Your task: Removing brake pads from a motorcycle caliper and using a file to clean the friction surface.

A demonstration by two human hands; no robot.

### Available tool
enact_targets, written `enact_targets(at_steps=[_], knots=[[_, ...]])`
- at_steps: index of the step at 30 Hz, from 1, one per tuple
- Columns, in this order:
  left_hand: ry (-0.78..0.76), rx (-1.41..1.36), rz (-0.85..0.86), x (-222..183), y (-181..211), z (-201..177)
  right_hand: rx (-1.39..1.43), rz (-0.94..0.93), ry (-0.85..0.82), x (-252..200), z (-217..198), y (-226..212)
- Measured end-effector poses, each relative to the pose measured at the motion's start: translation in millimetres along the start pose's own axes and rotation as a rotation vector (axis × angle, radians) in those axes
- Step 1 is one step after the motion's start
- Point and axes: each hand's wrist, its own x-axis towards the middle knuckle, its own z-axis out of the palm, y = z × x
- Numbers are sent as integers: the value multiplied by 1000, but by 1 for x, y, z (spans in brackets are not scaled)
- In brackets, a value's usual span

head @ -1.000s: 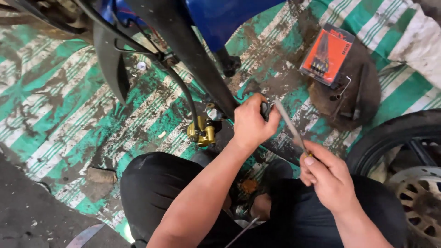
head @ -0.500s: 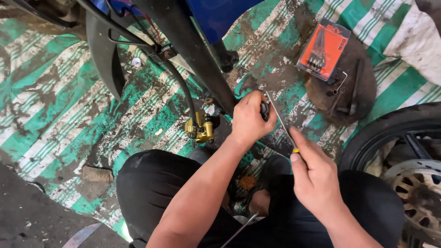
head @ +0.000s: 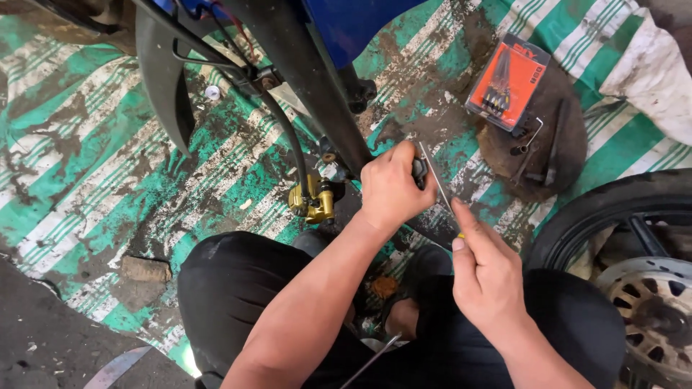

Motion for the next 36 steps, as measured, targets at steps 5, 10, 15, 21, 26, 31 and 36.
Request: enact_targets(at_steps=[5,10,15,21,26,31,36], knots=[[-14,46,11,3,7,-14,46,-32,10,-4,0,-8],[-46,73,-29,12,32,-55,223,323,-85,-8,-9,-2],[-232,-144,-207,19,26,-131,520,341,-79,-16,-7,15],[71,-212,-450,-4,-43,-157,486,314,-135,-21,0,18],[19,-103,-282,-19,-34,-154,404,294,-156,-17,-4,7],[88,-40,-251,-22,-28,-139,281,237,-206,-14,0,10],[69,-78,-214,-17,-12,-139,248,292,-180,-17,-4,19]])
